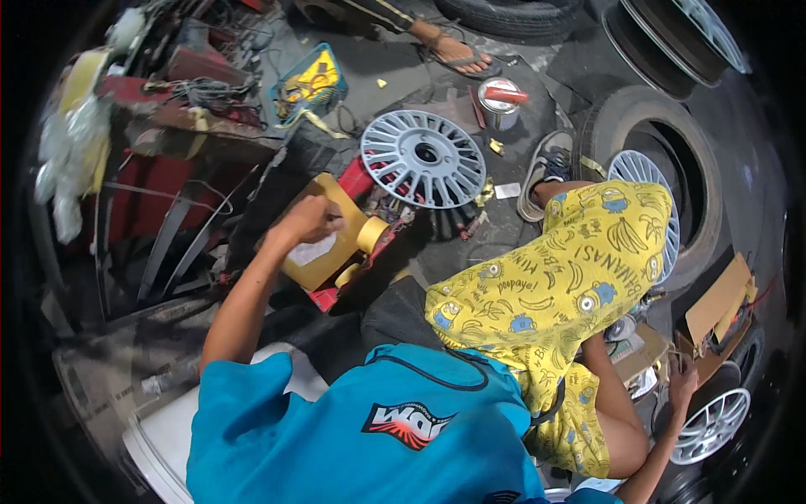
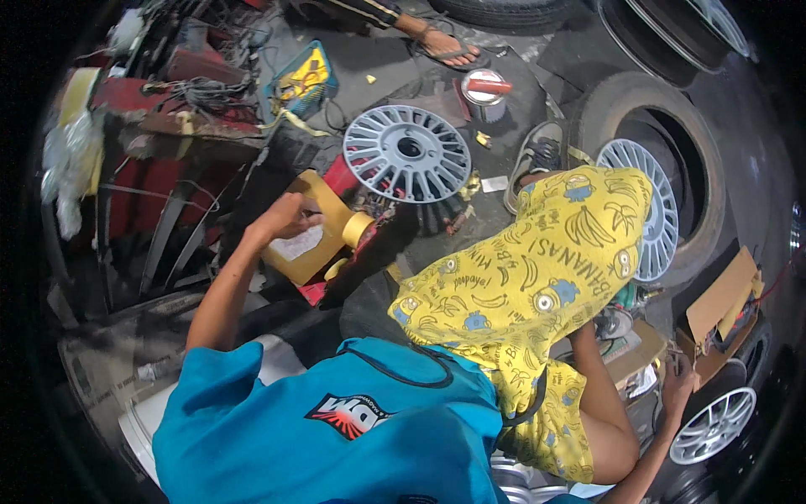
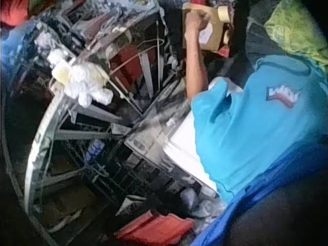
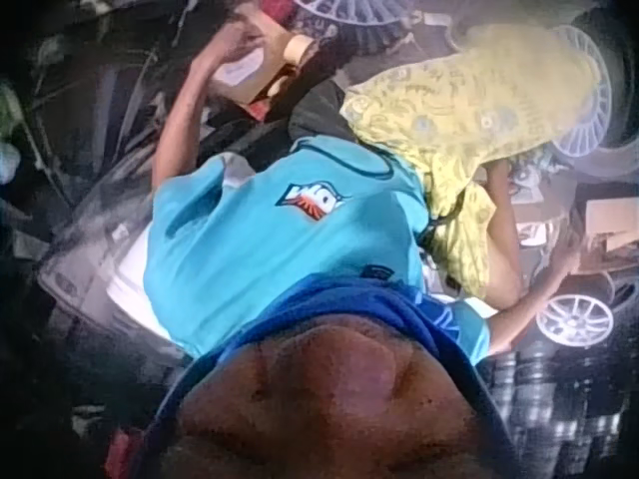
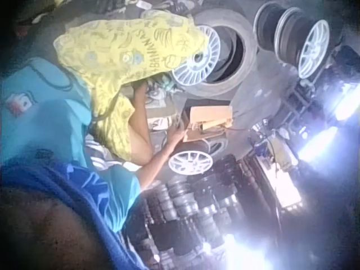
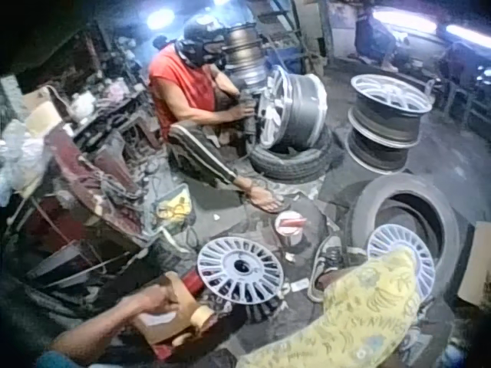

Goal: The person sands the surface and spokes of a silver wheel rim using a piece of sandpaper and a small metal tool while sitting on the floor of a workshop.

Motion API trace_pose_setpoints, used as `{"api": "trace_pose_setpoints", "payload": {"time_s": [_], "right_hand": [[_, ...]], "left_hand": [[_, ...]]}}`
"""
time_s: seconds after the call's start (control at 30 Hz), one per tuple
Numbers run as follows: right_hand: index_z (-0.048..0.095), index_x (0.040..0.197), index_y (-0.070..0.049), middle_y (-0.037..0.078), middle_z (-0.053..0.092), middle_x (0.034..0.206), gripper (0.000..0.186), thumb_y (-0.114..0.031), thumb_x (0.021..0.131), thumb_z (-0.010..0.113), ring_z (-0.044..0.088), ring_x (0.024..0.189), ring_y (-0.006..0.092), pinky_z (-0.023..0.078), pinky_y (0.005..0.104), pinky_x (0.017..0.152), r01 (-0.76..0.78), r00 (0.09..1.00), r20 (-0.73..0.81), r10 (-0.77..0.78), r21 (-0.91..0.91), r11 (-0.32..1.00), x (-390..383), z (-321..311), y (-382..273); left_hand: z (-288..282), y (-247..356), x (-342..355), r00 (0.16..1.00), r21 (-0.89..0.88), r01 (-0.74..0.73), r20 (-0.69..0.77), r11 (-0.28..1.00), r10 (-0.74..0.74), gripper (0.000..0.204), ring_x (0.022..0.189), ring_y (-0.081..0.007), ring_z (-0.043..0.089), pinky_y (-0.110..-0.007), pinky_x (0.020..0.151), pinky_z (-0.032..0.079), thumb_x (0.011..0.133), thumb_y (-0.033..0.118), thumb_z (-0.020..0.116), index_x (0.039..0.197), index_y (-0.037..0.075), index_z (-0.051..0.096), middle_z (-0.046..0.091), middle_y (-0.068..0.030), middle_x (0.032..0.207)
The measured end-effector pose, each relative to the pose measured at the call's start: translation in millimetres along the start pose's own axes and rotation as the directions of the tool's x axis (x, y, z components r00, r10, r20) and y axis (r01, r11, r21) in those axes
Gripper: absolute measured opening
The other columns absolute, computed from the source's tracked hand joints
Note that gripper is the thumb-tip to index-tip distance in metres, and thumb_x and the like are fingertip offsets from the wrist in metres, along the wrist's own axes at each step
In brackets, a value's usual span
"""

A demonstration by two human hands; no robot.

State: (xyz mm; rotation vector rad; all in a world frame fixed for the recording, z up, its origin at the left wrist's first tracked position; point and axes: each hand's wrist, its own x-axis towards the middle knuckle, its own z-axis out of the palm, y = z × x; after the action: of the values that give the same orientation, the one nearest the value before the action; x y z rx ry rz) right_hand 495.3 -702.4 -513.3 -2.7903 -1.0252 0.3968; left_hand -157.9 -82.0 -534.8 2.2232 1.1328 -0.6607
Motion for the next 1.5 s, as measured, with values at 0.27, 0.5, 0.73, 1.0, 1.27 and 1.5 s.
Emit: {"api": "trace_pose_setpoints", "payload": {"time_s": [0.27, 0.5, 0.73, 1.0, 1.27, 1.5], "right_hand": [[0.063, 0.134, -0.004, 0.027, 0.069, 0.123, 0.039, -0.005, 0.095, 0.067, 0.069, 0.111, 0.0439, 0.056, 0.0474, 0.095, -0.261, 0.897, 0.410, 0.168, 0.184, 0.947, -33.1, 49.2, -166.4], [0.055, 0.134, -0.007, 0.032, 0.065, 0.121, 0.032, -0.013, 0.103, 0.057, 0.066, 0.106, 0.0508, 0.053, 0.0562, 0.089, -0.074, 0.808, 0.567, -0.161, 0.369, 0.927, -16.4, 210.2, -236.0], [0.057, 0.133, -0.008, 0.025, 0.068, 0.108, 0.031, -0.011, 0.103, 0.050, 0.071, 0.096, 0.0472, 0.059, 0.0532, 0.082, 0.294, 0.804, 0.390, -0.449, 0.396, 0.870, 20.4, 297.8, -337.6], [0.051, 0.147, -0.006, 0.030, 0.058, 0.125, 0.053, -0.006, 0.095, 0.053, 0.071, 0.093, 0.0438, 0.059, 0.0518, 0.082, 0.119, 0.851, 0.435, -0.295, 0.388, 0.914, 25.6, 341.1, -372.5], [0.057, 0.143, -0.004, 0.031, 0.066, 0.123, 0.047, -0.010, 0.097, 0.054, 0.076, 0.098, 0.0399, 0.063, 0.0480, 0.082, 0.118, 0.820, 0.530, -0.215, 0.211, 0.970, 44.2, 379.9, -373.8], [0.076, 0.105, -0.002, 0.029, 0.074, 0.105, 0.027, -0.014, 0.099, 0.052, 0.078, 0.081, 0.0353, 0.065, 0.0444, 0.069, 0.139, 0.860, 0.470, -0.199, 0.159, 0.977, 21.9, 387.2, -369.8]], "left_hand": [[29.9, 134.5, 59.2, 0.954, -0.143, -0.291, 0.035, 0.946, 0.299, 0.030, 0.088, -0.0408, 0.073, -0.049, 0.079, 0.055, 0.098, 0.026, 0.069, 0.101, -0.003, 0.074, 0.073, -0.0266, 0.090], [-134.6, 212.5, 32.2, 0.524, -0.290, -0.480, -0.851, 0.828, 0.005, 0.026, 0.076, -0.0103, 0.057, -0.023, 0.068, 0.045, 0.109, 0.016, 0.059, 0.113, -0.004, 0.075, 0.068, -0.0022, 0.089], [-162.5, 340.7, 58.7, 0.238, 0.165, -0.835, -0.753, 0.526, 0.613, 0.030, 0.097, -0.0193, 0.070, -0.028, 0.086, 0.058, 0.109, 0.012, 0.055, 0.131, -0.005, 0.067, 0.072, -0.0130, 0.114], [-139.5, 383.5, 96.0, 0.554, -0.083, -0.815, -0.401, 0.574, 0.729, 0.024, 0.097, -0.0187, 0.075, -0.032, 0.099, 0.058, 0.094, 0.007, 0.076, 0.116, -0.003, 0.075, 0.075, -0.0109, 0.104], [-132.0, 397.3, 92.4, 0.581, -0.016, -0.748, -0.500, 0.664, 0.642, 0.024, 0.086, -0.0157, 0.072, -0.028, 0.083, 0.055, 0.091, 0.015, 0.083, 0.104, -0.004, 0.076, 0.075, -0.0089, 0.091], [-145.6, 413.1, 99.6, 0.658, -0.118, -0.746, -0.284, 0.655, 0.698, 0.022, 0.074, -0.0103, 0.061, -0.026, 0.072, 0.049, 0.091, 0.017, 0.082, 0.093, -0.003, 0.074, 0.071, -0.0060, 0.078]]}}
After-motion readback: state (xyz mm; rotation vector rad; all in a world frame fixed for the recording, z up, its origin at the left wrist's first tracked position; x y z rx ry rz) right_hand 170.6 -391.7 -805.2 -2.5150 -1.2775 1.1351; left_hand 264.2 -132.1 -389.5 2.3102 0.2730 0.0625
